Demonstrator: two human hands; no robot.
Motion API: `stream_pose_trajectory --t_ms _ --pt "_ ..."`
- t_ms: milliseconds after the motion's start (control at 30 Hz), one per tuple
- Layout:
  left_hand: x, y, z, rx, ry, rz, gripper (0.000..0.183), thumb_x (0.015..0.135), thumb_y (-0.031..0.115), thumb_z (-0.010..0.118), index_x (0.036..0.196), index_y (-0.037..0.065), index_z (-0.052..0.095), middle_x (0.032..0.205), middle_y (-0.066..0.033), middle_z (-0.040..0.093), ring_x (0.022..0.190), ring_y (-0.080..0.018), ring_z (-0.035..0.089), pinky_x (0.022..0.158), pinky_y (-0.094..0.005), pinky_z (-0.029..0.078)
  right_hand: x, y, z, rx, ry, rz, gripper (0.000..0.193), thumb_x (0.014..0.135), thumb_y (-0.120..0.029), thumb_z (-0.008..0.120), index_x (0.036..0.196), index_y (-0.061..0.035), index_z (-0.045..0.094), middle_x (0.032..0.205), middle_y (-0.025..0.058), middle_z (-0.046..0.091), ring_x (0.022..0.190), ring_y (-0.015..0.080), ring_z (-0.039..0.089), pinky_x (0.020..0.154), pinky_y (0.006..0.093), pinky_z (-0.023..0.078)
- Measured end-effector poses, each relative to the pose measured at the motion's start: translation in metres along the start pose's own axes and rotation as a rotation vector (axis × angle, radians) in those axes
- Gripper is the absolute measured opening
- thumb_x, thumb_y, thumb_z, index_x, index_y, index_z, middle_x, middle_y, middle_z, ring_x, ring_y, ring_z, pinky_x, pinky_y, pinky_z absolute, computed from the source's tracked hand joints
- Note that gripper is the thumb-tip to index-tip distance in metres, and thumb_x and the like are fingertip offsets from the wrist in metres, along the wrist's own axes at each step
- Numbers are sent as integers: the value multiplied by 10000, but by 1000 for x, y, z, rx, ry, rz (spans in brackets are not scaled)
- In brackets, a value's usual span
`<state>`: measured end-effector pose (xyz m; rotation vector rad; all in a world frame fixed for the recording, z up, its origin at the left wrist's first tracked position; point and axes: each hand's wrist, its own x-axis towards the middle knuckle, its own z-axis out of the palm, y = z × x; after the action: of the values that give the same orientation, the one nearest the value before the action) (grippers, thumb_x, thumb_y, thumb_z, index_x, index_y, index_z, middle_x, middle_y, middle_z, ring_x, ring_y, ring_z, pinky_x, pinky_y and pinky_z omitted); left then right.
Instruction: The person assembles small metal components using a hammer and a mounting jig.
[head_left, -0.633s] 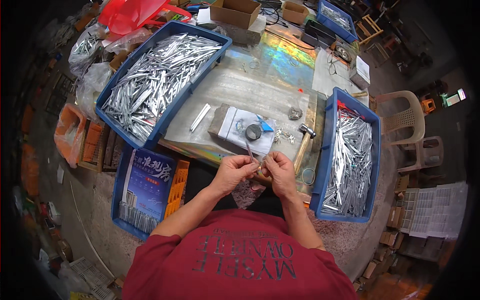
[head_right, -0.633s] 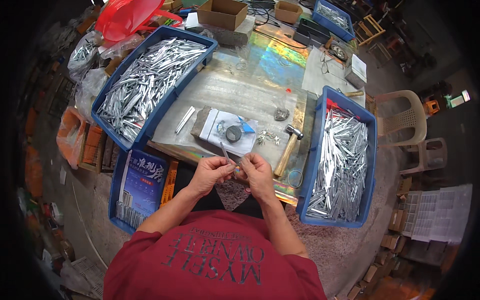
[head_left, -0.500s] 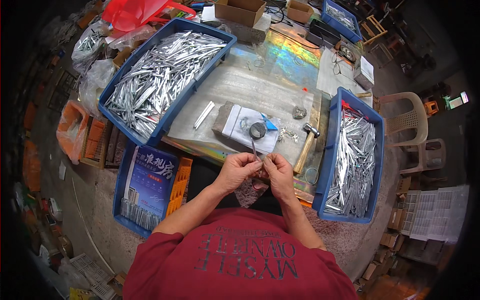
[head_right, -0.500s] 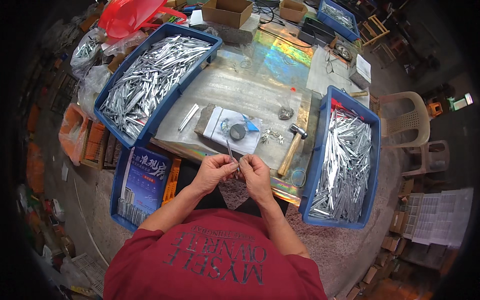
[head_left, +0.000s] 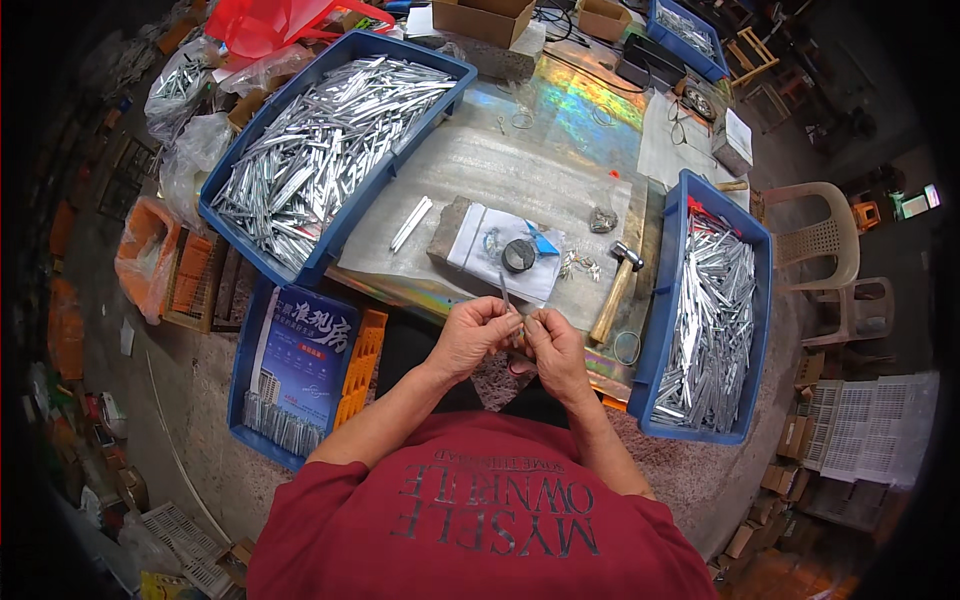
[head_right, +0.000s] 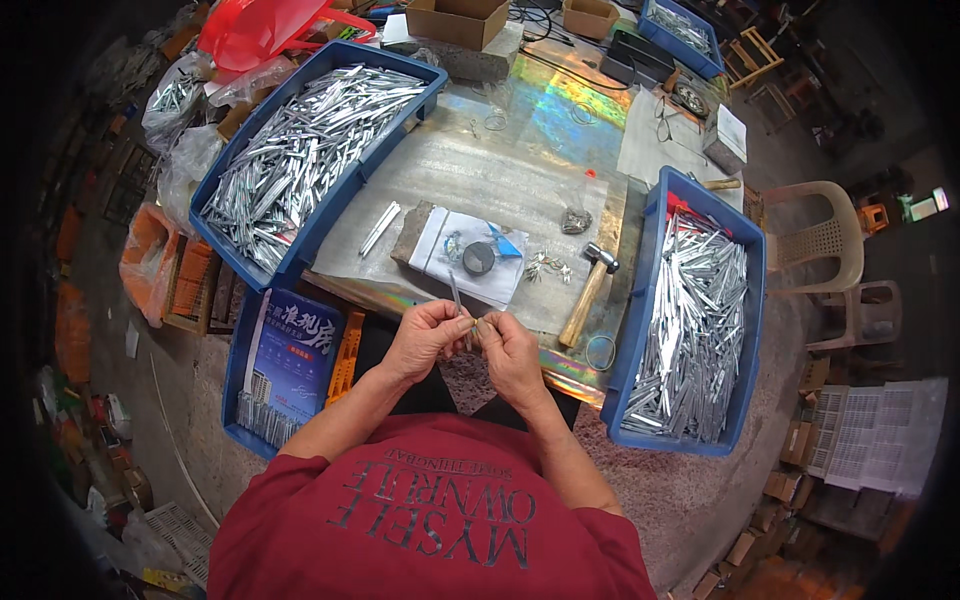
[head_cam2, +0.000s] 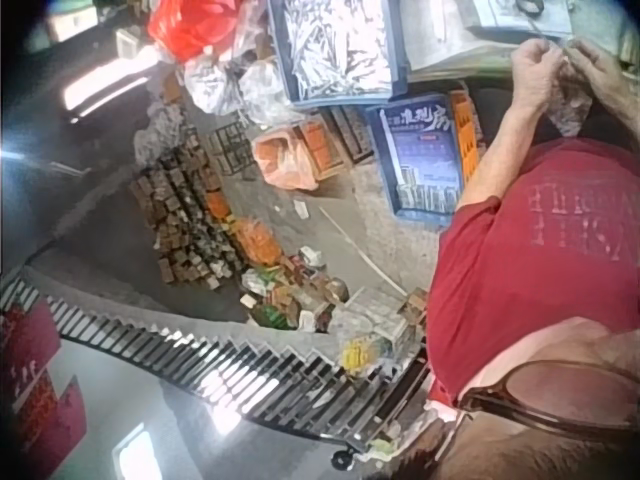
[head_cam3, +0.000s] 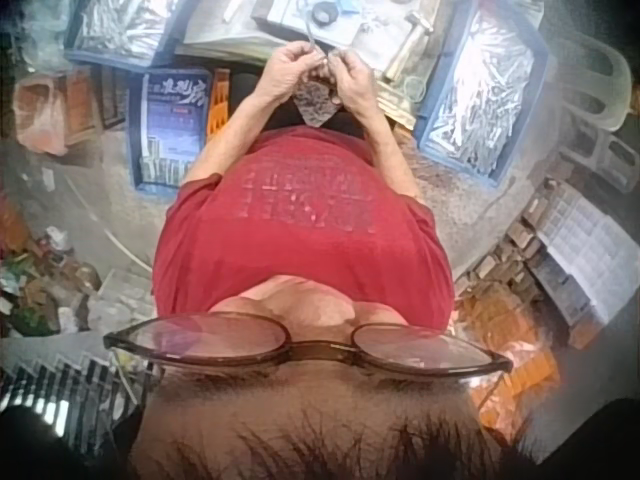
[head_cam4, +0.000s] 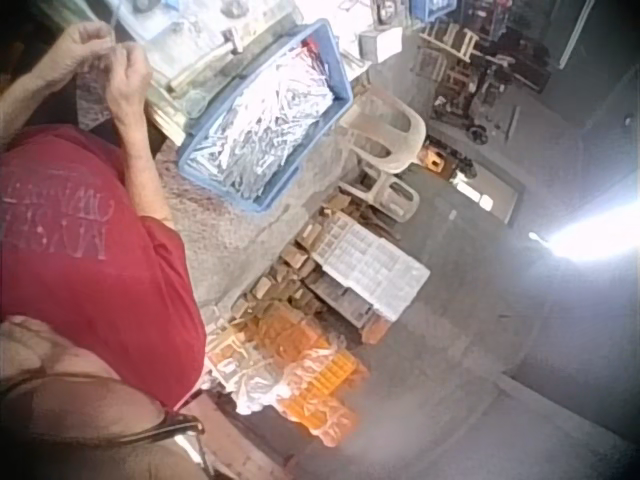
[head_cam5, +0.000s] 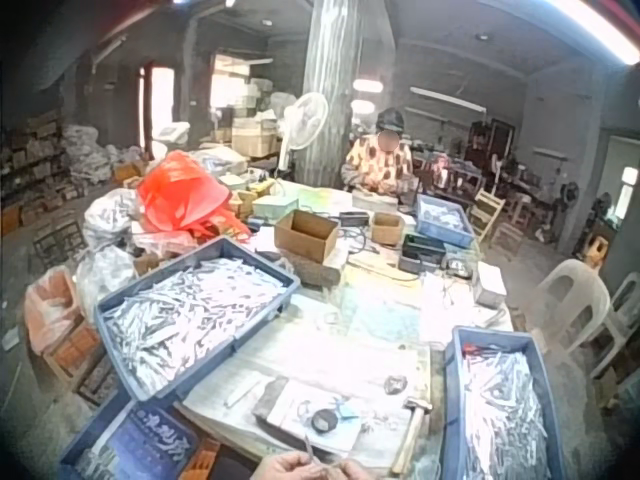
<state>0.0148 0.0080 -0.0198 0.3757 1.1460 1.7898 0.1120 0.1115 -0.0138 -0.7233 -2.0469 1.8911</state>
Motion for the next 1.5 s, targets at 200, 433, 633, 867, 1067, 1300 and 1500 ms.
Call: stream_pose_trajectory --t_ms 200,433,633,867,1067,1300,1500 --pt "2 2 -3 -202 149 -7 90 780 126 555 772 39 535 673 -21 551 540 -68 528 399 -147 389 -6 -7 6 300 -1 157 162 845 -161 449 764 -24 479 590 -25 428 502 34 385 440 172 317" --pt "1 5 0 -225 180 13 107 782 135 554 808 33 536 704 -40 566 547 -72 525 408 -155 390 -5 -10 10 385 -64 185 165 849 -163 441 757 -29 465 600 -28 419 508 38 371 456 161 307" --pt "1 4 1 -230 190 20 113 781 141 556 812 34 539 717 -45 575 548 -72 522 415 -154 390 -5 -7 12 395 -51 170 194 849 -203 443 726 -53 441 571 -7 423 457 46 373 409 177 337" --pt "-4 0 7 -92 208 137 109 779 144 563 814 41 557 713 -17 582 551 -36 498 450 -144 377 -7 -3 16 523 -43 163 190 841 -197 458 711 -62 429 561 0 420 441 61 372 390 183 302" --pt "-3 1 9 -115 223 141 107 773 142 571 810 43 558 676 1 565 539 -28 487 447 -143 368 -6 -5 18 648 -13 186 187 840 -194 461 713 -62 427 562 5 430 435 66 377 372 190 283" --pt "17 5 0 -55 278 262 117 772 144 574 785 29 556 649 -2 547 532 -36 485 441 -151 370 -1 -15 20 555 46 155 186 854 -206 432 904 -32 473 625 14 484 443 49 408 346 154 294" --pt "50 15 -12 158 362 391 115 778 121 562 792 7 564 657 -12 549 540 -47 486 446 -152 374 -7 -2 13 465 47 142 194 861 -196 415 943 -31 476 643 6 488 477 37 424 377 148 320"
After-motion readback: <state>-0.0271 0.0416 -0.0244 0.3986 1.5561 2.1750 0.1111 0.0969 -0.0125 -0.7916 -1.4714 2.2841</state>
